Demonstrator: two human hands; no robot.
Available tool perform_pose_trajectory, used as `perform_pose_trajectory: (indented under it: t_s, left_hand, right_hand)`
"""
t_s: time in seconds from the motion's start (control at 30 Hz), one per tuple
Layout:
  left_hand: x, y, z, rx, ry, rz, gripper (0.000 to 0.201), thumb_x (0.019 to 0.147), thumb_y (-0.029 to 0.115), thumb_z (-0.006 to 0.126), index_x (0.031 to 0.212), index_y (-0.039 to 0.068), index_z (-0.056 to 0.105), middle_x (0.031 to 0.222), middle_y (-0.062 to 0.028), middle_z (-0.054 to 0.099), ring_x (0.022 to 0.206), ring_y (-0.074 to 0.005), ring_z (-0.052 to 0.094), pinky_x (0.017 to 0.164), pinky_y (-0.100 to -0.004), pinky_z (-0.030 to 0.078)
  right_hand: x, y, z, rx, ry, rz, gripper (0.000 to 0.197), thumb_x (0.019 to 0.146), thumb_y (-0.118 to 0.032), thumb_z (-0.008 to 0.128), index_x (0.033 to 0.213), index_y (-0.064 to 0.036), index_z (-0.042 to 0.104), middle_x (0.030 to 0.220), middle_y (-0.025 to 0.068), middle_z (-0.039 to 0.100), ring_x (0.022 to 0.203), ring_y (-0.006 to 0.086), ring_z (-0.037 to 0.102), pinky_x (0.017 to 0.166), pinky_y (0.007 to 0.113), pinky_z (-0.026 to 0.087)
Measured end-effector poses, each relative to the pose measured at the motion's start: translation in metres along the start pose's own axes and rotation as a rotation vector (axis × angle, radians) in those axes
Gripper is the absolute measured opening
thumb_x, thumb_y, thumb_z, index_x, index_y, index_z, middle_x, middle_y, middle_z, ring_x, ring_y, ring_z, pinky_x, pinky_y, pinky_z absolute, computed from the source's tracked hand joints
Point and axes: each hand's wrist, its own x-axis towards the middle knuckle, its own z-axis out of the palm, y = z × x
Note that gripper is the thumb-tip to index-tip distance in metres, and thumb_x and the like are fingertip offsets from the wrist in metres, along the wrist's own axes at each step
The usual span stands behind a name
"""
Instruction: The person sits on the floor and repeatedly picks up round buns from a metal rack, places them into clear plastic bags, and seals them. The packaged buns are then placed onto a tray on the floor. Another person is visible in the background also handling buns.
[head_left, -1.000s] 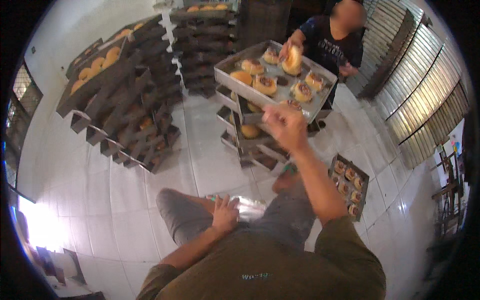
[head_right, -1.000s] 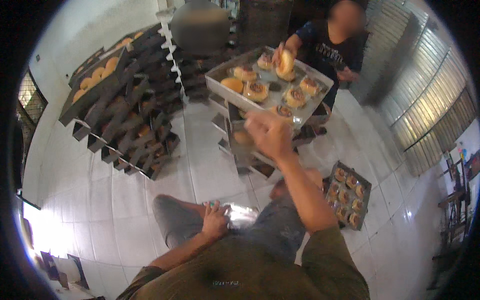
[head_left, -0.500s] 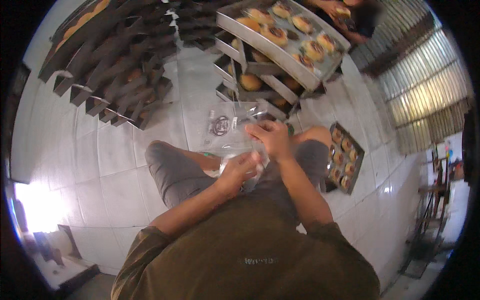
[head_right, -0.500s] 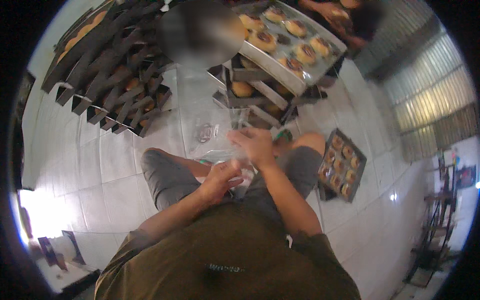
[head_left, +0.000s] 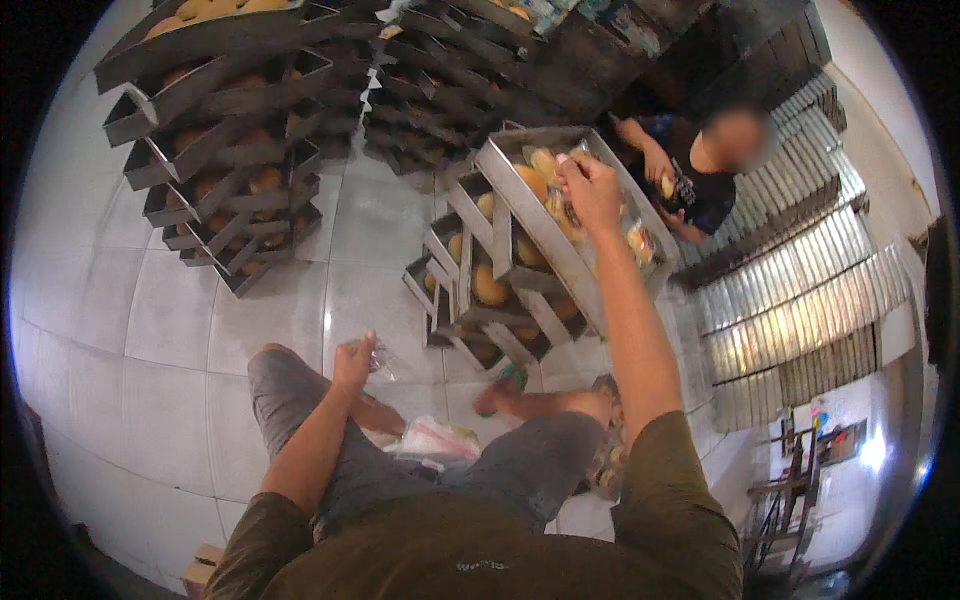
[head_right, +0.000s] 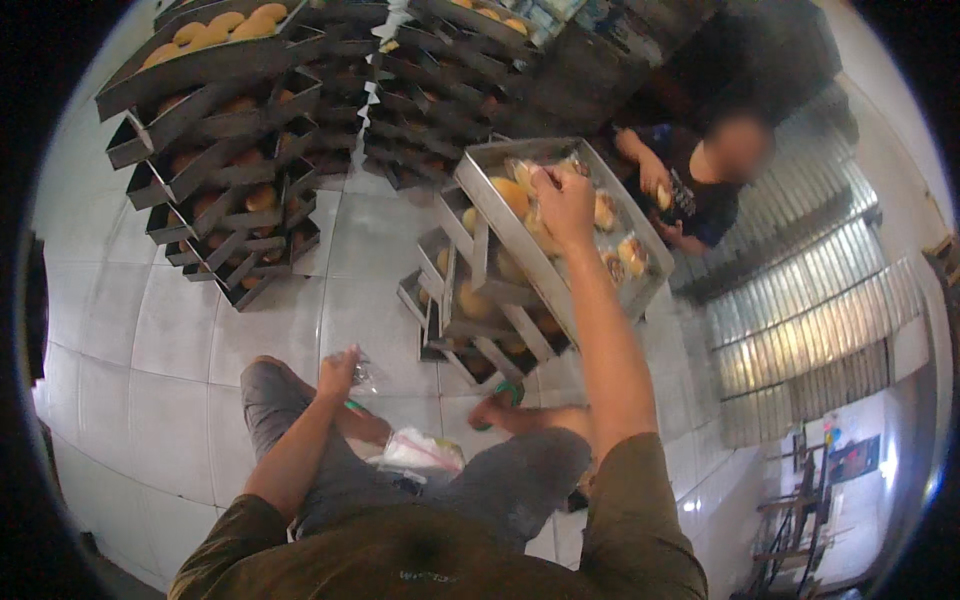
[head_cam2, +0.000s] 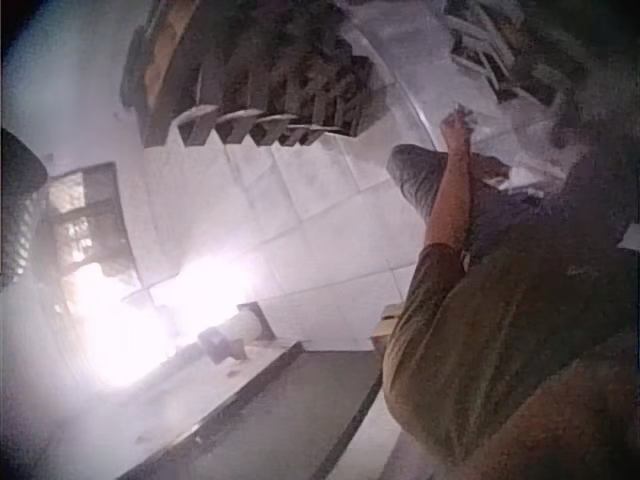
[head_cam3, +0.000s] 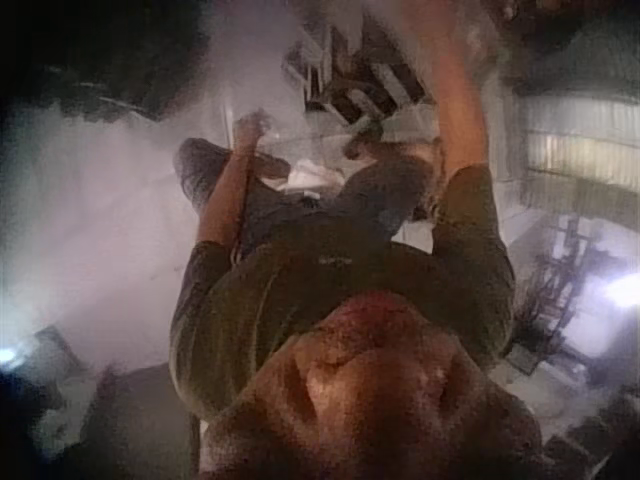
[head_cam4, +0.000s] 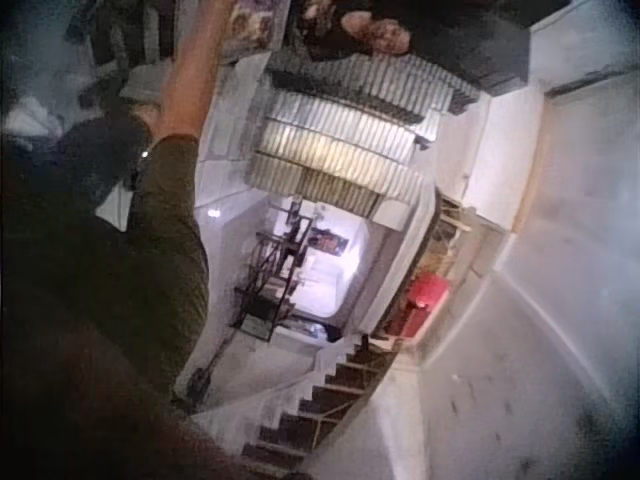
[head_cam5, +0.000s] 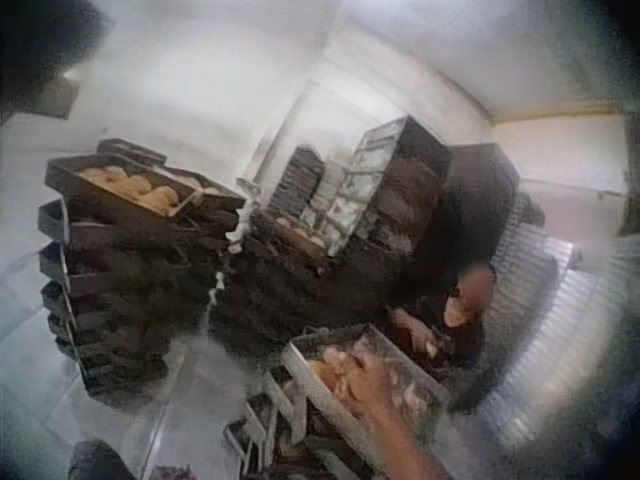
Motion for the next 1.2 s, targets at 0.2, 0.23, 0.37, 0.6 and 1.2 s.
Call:
perform_pose_trajectory:
  t_s: [0.2,0.23,0.37,0.6,1.2]
  left_hand:
    - [0.021,-0.049,-0.006,0.047,0.013,-0.046,0.054,0.096,0.05,0.064,0.08,0.0,0.075,0.068,-0.009,0.067,0.057,-0.0174,0.059,0.055,-0.034,0.047]
    - [0.02,-0.051,-0.01,0.044,0.035,-0.072,0.055,0.095,0.051,0.066,0.081,-0.002,0.075,0.071,-0.0112,0.069,0.059,-0.0176,0.06,0.055,-0.0335,0.048]
    - [0.038,-0.074,0.002,-0.051,-0.078,-0.396,0.065,0.097,0.06,0.057,0.082,-0.001,0.072,0.07,-0.0101,0.065,0.06,-0.0172,0.06,0.051,-0.0352,0.044]
    - [0.035,-0.061,-0.008,-0.76,-0.051,-0.525,0.054,0.101,0.061,0.05,0.097,0.009,0.063,0.073,-0.0022,0.058,0.054,-0.0128,0.049,0.045,-0.0303,0.036]
    - [-0.148,0.177,0.115,-0.588,-0.219,-0.117,0.059,0.109,0.054,0.035,0.098,0.005,0.065,0.086,-0.0008,0.063,0.073,-0.0099,0.053,0.066,-0.0262,0.046]
  right_hand:
    - [0.089,0.032,0.042,0.061,-0.611,0.485,0.03,0.086,-0.029,0.077,0.074,-0.005,0.065,0.06,0.0023,0.054,0.062,0.0097,0.056,0.053,0.026,0.041]
    - [0.097,0.025,0.051,-0.083,-0.698,0.488,0.029,0.085,-0.029,0.078,0.074,-0.0051,0.066,0.063,0.002,0.055,0.064,0.0094,0.056,0.052,0.026,0.041]
    - [0.106,0.059,0.021,-0.306,-0.642,0.4,0.031,0.08,-0.032,0.08,0.085,-0.0031,0.068,0.08,0.0038,0.062,0.07,0.0122,0.058,0.054,0.03,0.043]
    - [-0.067,-0.012,-0.038,0.951,-0.006,0.274,0.047,0.093,-0.037,0.069,0.126,-0.0051,0.062,0.117,0.0103,0.069,0.105,0.025,0.068,0.085,0.05,0.059]
    - [-0.339,-0.062,-0.002,0.581,0.251,0.103,0.041,0.083,-0.015,0.082,0.115,0.0044,0.065,0.105,0.0133,0.072,0.093,0.022,0.071,0.084,0.034,0.058]
